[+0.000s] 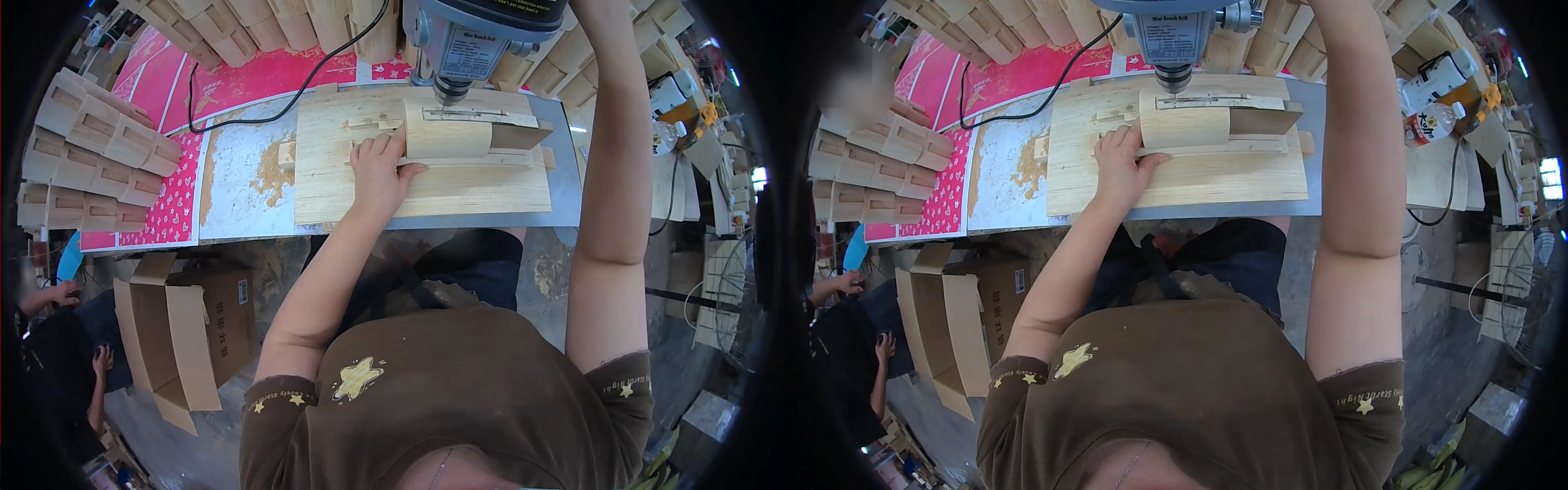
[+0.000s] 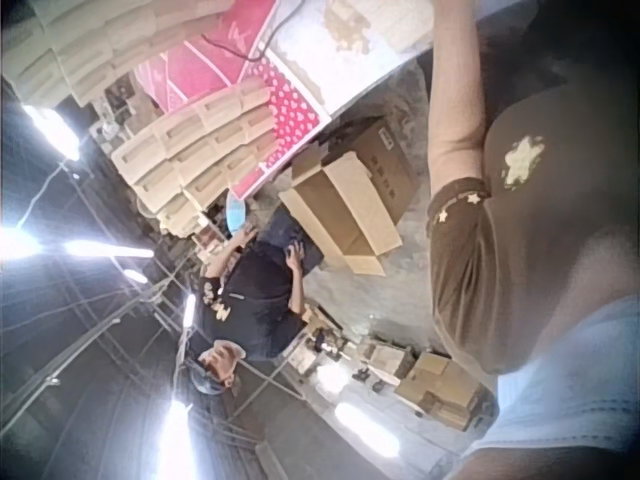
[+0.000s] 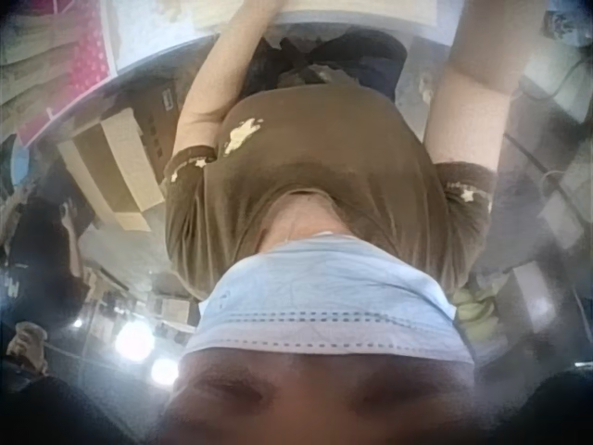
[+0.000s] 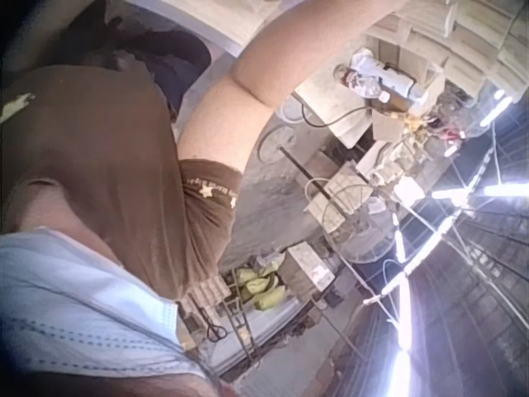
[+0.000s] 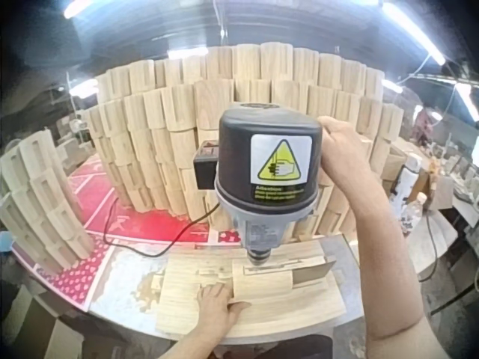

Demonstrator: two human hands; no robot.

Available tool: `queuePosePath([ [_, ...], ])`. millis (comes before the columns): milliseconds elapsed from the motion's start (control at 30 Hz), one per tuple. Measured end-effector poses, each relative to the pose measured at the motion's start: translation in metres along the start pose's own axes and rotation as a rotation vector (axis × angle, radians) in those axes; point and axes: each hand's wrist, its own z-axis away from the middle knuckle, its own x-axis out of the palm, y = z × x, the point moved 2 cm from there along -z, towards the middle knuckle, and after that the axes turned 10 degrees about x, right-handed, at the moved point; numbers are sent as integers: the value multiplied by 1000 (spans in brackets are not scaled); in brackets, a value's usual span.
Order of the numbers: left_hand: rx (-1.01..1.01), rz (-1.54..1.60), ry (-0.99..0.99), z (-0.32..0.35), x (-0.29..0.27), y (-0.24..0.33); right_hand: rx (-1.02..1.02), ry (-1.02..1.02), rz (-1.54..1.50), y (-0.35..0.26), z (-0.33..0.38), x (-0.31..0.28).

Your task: Using a drill press to drill holes into cylindrical wood blocks.

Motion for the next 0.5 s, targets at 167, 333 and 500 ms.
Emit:
queuePosePath([
  [167,8,9,18,3,-2,-4,1,-69,15,-29,63,-39],
  [333,22,-30,48,5,-9,-8,189,-120,-241,-7,161,-20],
  [500,-8,-23,15,4,5,-13,8,9,-210,43,196,21],
])
